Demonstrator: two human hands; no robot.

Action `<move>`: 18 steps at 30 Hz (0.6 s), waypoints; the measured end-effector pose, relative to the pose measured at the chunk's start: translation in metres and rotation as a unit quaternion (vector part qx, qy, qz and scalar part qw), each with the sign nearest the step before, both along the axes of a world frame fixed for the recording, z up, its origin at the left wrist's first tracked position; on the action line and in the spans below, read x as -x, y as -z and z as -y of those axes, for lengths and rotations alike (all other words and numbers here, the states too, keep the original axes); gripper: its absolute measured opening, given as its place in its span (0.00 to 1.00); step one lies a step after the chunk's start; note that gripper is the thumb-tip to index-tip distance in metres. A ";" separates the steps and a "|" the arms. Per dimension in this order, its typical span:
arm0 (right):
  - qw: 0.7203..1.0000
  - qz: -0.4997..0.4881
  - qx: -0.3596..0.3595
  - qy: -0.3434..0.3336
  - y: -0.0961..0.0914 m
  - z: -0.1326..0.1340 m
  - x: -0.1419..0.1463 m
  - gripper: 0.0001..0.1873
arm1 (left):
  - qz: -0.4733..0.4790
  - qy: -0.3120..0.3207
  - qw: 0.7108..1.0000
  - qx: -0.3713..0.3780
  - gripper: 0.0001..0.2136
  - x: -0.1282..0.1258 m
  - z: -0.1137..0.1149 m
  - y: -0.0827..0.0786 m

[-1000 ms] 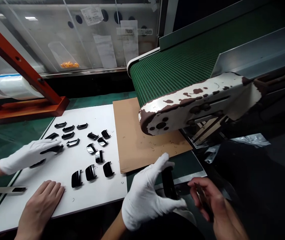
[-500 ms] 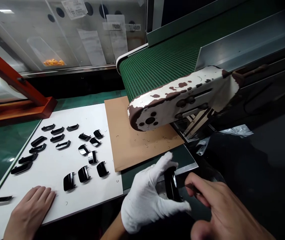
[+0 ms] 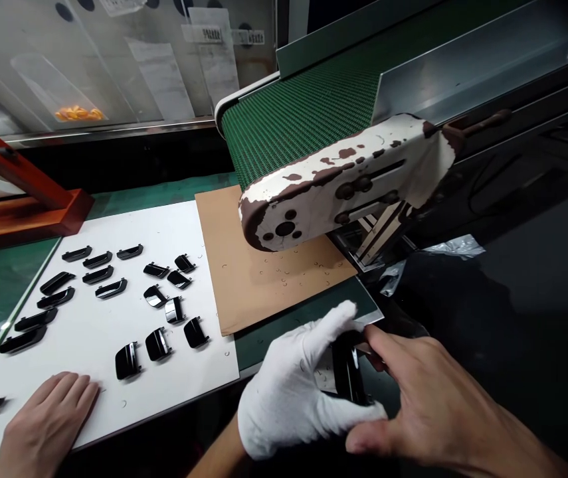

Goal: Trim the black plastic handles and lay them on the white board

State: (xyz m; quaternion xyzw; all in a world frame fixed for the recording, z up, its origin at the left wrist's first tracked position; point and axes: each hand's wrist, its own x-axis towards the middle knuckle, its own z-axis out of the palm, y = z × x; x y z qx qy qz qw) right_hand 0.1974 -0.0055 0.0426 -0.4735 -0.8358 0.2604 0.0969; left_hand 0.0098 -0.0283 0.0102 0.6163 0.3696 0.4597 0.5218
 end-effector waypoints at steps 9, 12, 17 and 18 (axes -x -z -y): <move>0.998 0.025 -0.054 -0.016 0.005 0.001 0.004 0.55 | -0.042 0.002 0.999 -0.021 0.43 0.002 -0.003 -0.003; 0.996 0.022 -0.082 -0.025 0.008 0.001 0.005 0.55 | -0.045 0.001 0.999 -0.015 0.43 0.002 -0.002 -0.002; 0.990 0.008 -0.137 -0.029 0.012 0.001 0.006 0.51 | -0.048 -0.008 0.999 0.024 0.42 0.001 -0.001 0.000; 0.989 0.006 -0.146 -0.030 0.013 0.001 0.006 0.51 | -0.048 -0.010 0.998 0.026 0.42 0.001 -0.001 0.000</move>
